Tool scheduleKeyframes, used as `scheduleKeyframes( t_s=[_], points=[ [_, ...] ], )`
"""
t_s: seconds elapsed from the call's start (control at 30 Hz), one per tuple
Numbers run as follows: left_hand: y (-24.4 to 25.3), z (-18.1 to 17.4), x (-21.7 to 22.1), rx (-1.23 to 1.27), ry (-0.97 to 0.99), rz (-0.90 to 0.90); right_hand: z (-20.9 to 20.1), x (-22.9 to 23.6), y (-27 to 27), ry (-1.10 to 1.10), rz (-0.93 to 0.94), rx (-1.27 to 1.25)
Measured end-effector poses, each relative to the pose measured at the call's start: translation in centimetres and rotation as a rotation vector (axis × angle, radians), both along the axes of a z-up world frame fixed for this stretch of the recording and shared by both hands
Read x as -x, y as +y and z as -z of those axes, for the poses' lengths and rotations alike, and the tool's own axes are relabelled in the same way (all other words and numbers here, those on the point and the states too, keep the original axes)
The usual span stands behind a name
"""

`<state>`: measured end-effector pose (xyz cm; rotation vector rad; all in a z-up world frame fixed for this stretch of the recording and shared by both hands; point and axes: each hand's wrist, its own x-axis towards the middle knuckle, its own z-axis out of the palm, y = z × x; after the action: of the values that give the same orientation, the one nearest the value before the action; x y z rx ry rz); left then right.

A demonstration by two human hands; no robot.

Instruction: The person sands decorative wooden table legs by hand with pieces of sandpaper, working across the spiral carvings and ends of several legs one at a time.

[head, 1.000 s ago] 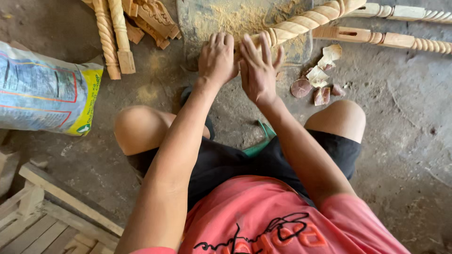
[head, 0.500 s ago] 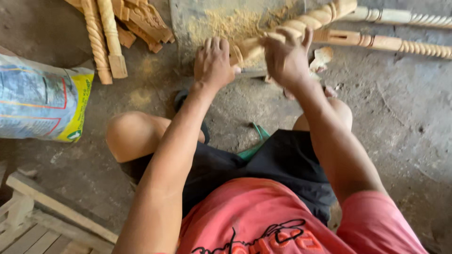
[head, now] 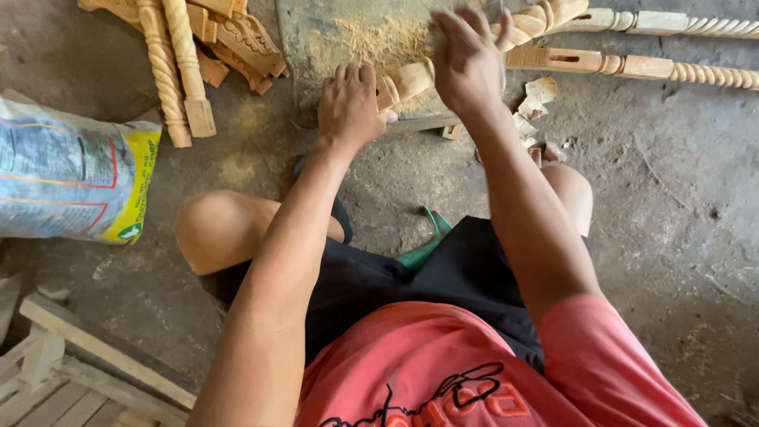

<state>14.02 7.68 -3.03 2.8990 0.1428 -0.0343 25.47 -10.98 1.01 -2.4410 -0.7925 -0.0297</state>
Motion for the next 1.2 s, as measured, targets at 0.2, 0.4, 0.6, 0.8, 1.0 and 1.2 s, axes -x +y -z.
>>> scheduleKeyframes(
  t_s=[0.2,0.4,0.6,0.8,1.0,1.2],
  points=[
    [0.4,-0.7,-0.7,-0.029,-0.296,0.006,2.3,3.5,-2.2,-0.538,-0.031,0.039],
    [0.5,-0.7,-0.5,0.052,0.03,0.119,1.5,-0.4,-2.4,-0.029,0.097,0.15],
    [3.1,2.0,-0.3,0.026,-0.122,0.166,0.8,4.2,1.0,-0.123,-0.029,0.152],
    [5.7,0.1,1.4,0.022,0.065,0.101,-10.8,2.1,1.3,0.05,0.029,0.447],
    [4.8,-1.4,1.4,-0.047,-0.033,0.019,-16.5,4.3,-16.3,0.144,0.058,-0.132],
    [4.7,-1.7,1.7,-0.096,-0.259,0.213,10.4,11.9,-27.0,0.596,0.153,-0.416]
  ],
)
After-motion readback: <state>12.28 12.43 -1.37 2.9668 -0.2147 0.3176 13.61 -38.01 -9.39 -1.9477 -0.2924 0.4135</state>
